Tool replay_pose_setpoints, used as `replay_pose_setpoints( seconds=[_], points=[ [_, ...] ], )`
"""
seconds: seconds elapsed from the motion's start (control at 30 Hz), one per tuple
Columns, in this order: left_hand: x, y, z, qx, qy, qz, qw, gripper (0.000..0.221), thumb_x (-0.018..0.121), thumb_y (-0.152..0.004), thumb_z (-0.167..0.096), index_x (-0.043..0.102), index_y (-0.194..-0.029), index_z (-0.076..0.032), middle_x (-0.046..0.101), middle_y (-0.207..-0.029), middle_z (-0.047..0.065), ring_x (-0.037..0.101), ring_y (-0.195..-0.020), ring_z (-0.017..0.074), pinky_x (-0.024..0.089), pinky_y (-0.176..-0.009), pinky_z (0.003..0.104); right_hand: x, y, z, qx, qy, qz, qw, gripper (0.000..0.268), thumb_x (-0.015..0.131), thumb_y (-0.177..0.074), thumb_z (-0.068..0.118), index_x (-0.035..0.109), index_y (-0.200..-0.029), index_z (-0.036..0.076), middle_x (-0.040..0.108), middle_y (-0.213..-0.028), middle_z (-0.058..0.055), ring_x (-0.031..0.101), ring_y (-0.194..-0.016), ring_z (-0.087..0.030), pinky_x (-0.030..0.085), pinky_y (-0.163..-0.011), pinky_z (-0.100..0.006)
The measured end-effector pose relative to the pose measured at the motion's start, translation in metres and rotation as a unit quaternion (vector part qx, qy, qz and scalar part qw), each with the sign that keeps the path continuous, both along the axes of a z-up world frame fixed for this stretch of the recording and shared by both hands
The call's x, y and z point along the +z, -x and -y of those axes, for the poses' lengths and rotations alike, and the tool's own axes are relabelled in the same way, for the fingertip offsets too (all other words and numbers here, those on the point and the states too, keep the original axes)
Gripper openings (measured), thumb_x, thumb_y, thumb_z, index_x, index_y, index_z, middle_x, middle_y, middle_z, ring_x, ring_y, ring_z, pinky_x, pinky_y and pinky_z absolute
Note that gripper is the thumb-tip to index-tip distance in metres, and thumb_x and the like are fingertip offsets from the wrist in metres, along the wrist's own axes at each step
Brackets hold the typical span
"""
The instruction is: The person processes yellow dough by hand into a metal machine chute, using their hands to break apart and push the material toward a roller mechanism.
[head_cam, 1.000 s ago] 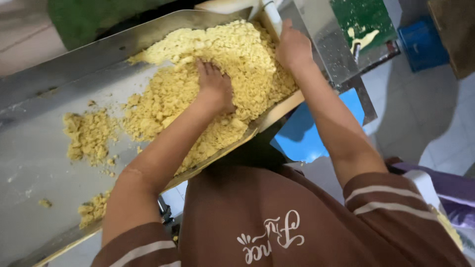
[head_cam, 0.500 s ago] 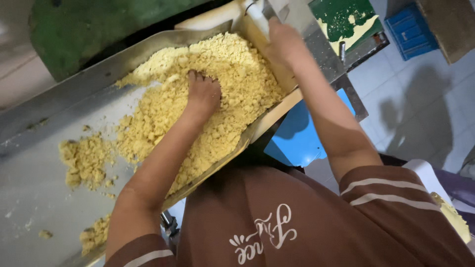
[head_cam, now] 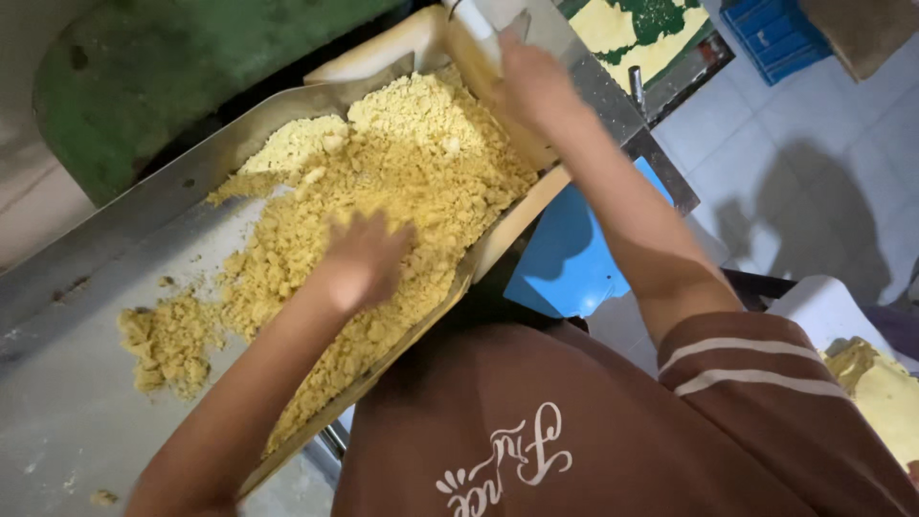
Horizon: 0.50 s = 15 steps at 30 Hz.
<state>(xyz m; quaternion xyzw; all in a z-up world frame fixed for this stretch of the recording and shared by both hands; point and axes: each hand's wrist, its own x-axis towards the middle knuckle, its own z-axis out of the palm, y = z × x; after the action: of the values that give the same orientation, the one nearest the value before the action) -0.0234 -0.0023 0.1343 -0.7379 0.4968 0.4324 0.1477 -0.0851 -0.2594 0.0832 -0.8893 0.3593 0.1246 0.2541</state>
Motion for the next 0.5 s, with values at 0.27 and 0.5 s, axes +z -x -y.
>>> replay_pose_setpoints(
  seconds=[0.27,0.5],
  points=[
    [-0.069,-0.014,-0.082,-0.052,-0.023,0.132,0.990,0.138,0.070,-0.075,-0.087,-0.009,-0.164,-0.017,-0.013,-0.167,0.028,-0.010,-0.153,0.0465,-0.004,-0.116,0.072,-0.030,-0.012,-0.008,0.057,0.024,-0.066,0.996,0.059,0.052,-0.096,-0.006,0.028,-0.150,-0.007,0.060,-0.082,-0.011,0.057,-0.061,-0.021,0.048,-0.045,-0.029],
    [-0.113,-0.015,-0.018,-0.054,0.035,0.193,0.979,0.133,0.045,-0.078,-0.097,0.002,-0.163,-0.005,0.006,-0.166,0.033,0.003,-0.153,0.0509,0.005,-0.120,0.069,-0.042,-0.017,-0.017,0.057,0.063,-0.097,0.992,0.065,0.045,-0.100,-0.003,0.019,-0.159,-0.007,0.061,-0.079,-0.012,0.056,-0.055,-0.024,0.046,-0.040,-0.037]
  ],
)
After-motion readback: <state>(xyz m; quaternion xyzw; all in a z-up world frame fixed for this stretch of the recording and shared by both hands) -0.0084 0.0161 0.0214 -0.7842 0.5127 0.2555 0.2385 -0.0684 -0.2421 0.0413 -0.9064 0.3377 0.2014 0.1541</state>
